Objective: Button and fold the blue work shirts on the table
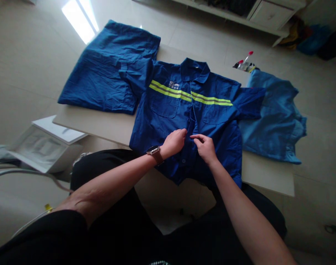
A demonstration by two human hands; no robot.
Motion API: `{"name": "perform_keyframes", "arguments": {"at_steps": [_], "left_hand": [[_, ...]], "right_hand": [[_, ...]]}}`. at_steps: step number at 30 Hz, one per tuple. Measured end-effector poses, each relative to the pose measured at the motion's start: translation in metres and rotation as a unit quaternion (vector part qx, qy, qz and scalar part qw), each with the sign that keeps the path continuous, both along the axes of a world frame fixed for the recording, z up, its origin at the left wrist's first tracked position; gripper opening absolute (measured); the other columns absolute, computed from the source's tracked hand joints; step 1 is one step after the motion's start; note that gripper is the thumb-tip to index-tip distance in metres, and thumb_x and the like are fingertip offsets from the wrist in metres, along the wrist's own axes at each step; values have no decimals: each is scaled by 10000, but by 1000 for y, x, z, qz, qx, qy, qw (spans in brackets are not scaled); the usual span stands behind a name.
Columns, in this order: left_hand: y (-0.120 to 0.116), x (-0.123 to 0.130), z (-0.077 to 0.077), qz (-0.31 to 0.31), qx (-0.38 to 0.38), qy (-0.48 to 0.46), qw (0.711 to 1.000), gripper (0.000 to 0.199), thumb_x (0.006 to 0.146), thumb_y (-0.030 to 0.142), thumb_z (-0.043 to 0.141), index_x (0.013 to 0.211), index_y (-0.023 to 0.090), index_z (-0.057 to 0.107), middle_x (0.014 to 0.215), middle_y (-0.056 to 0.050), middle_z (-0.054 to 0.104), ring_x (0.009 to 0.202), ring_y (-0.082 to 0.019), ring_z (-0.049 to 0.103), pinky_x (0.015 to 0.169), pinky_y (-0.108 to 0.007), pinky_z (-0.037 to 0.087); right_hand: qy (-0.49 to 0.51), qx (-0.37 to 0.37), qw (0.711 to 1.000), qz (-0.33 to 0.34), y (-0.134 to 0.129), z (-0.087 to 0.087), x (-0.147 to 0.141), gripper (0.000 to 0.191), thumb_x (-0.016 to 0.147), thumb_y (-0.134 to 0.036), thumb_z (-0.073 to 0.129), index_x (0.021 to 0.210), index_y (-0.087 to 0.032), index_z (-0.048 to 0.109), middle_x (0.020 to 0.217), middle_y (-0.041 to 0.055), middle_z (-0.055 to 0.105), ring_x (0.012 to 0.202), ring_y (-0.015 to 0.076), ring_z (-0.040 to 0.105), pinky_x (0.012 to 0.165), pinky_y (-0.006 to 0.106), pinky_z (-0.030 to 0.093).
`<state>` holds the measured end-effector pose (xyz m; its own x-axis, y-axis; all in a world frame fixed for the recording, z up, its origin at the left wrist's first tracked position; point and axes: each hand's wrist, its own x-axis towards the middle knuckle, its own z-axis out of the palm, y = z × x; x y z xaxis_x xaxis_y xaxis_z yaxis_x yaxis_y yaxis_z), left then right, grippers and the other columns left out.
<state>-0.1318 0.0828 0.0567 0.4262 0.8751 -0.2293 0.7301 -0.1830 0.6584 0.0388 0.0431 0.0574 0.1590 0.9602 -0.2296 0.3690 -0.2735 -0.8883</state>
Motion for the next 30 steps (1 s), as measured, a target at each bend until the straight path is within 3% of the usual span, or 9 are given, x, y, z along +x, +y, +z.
{"name": "perform_keyframes", "arguments": {"at_steps": [3,6,11,14,20,27,30], "left_hand": [[0,2,7,8,9,-39,999,221,936,77,505,1052,176,665,1041,-88,733,967,-205,659,877,-293,489],[0,2,14,26,0,-81,996,206,921,68,515,1007,164,676,1001,-70,740,911,-179,651,863,-275,495],[-3,4,16,68,-43,-149,986,198,900,70,547,980,156,706,946,-44,749,853,-148,660,832,-246,505],[-2,5,13,100,-92,-184,973,198,856,63,578,955,147,728,885,-34,745,805,-136,658,751,-223,492],[0,9,8,193,-227,-291,909,119,804,183,765,896,112,736,733,-18,700,649,-100,581,604,-205,411],[-5,13,7,295,-299,-366,830,85,804,123,772,860,118,708,742,-9,683,642,-77,565,638,-206,433],[-6,14,7,317,-307,-387,810,82,805,98,761,839,121,690,744,-2,671,633,-69,548,636,-206,431]], "right_hand": [[51,7,999,-12,2,-1,0,319,750,-445,709,897,-178,802,832,62,769,748,201,652,711,325,515],[60,4,998,-13,2,-2,0,350,720,-492,752,876,-181,791,756,42,729,686,185,606,649,309,476],[-8,22,1000,-6,0,-2,0,308,752,-489,740,846,-197,776,615,-15,598,567,148,461,555,291,361],[-47,39,998,0,0,-1,-1,270,767,-457,713,831,-199,762,632,-10,594,580,153,460,564,295,355],[-77,57,995,16,-1,3,-3,238,793,-407,659,849,-193,746,731,21,658,622,166,511,612,307,402],[-120,82,989,17,-1,11,-7,216,832,-399,664,849,-197,737,795,41,700,655,178,548,666,322,445],[-121,86,989,-1,0,11,-7,238,847,-429,662,836,-200,725,771,36,690,657,179,547,668,320,445]]}}
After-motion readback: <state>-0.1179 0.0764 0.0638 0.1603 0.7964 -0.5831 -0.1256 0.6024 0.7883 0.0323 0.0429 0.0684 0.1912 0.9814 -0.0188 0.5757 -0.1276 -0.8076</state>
